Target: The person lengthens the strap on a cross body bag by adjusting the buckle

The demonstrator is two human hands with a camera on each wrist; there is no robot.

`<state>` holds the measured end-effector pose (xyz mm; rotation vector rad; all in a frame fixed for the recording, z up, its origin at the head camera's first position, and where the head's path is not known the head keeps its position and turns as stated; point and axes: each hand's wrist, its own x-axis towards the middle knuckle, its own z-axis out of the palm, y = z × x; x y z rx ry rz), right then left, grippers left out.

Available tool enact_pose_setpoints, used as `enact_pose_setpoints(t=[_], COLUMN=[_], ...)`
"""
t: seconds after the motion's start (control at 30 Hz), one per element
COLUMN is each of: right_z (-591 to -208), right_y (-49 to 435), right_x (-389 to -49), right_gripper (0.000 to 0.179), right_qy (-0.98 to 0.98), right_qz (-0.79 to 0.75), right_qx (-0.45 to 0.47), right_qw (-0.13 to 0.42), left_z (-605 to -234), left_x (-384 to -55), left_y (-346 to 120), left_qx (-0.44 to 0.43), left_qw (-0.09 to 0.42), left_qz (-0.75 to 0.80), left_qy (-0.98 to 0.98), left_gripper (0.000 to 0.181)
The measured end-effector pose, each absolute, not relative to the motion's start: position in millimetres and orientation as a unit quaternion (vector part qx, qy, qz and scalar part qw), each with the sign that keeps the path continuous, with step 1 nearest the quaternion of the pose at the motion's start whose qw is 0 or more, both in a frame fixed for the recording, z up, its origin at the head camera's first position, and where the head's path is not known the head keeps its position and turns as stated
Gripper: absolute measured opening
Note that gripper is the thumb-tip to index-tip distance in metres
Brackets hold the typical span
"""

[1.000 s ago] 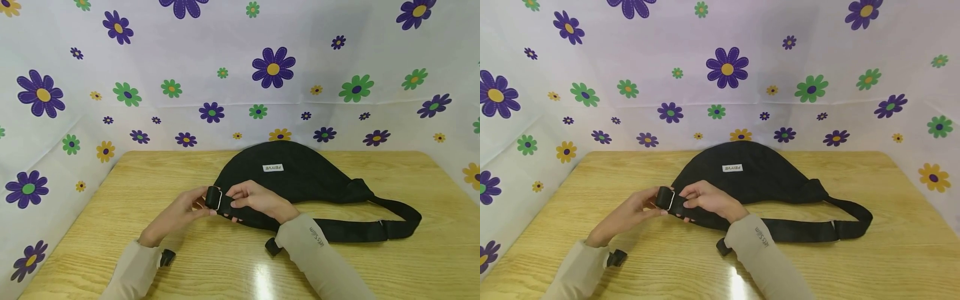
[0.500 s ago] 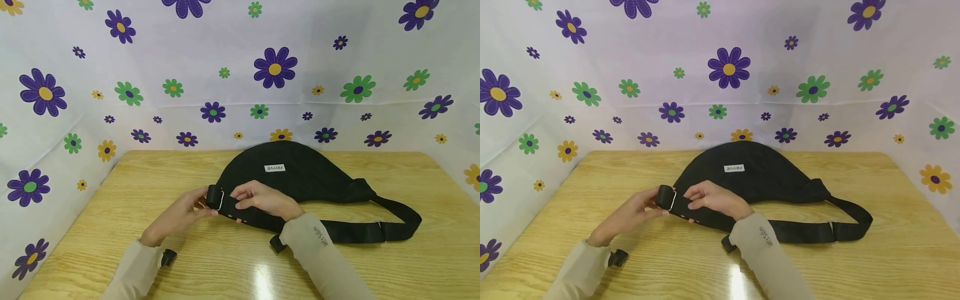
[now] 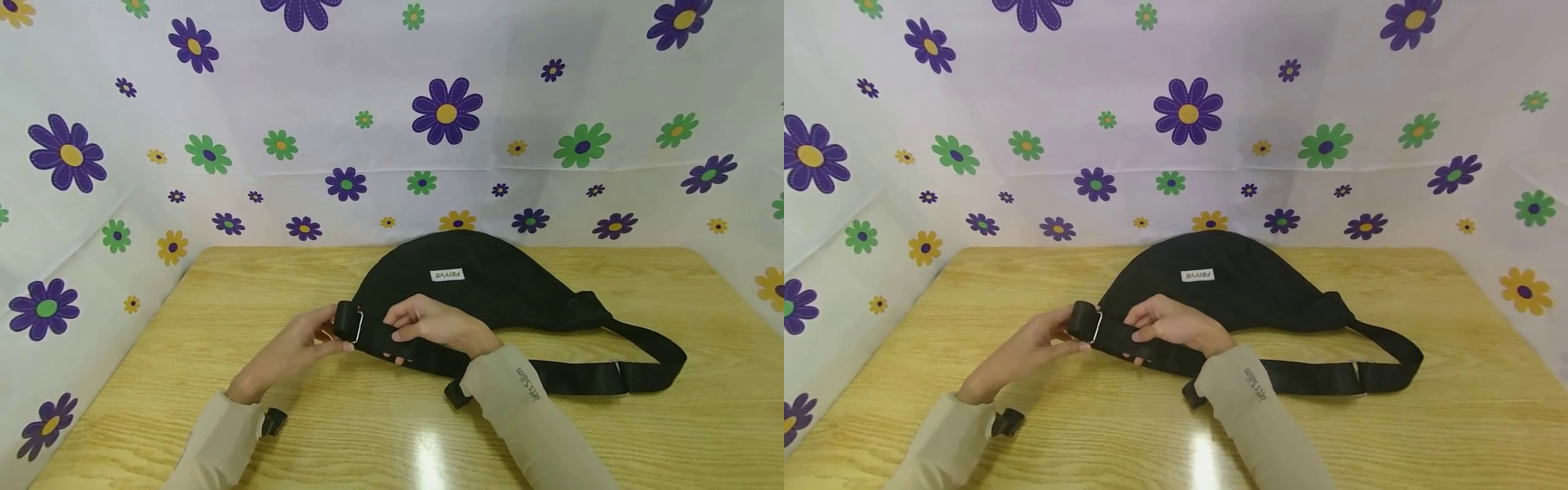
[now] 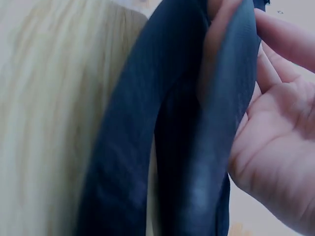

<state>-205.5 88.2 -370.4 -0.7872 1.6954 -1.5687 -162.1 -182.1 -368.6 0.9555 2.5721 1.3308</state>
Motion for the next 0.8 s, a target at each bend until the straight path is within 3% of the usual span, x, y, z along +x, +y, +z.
enact_pose_setpoints(t=[0.57,0.8], right_z=[-369.9,-364.5], right_y=[60.6,82.4], right_x=[-194.0,-200.2], right_gripper=[0.02,0.022], right_qy=[0.687,0.655], right_qz=[-0.62,-0.592], right_qx=[-0.288,-0.32], right_qw=[0.246,0.344], left_z=[-371.4,-368.7], left_x=[-161.7,-161.0], left_y=[-178.2,-180.1], left_qx=[0.324,0.315], left_qw=[0.055,0.052], left_qz=[0.447,0.445], left_qy=[0.832,0.836], left_gripper=[0.026,0.028])
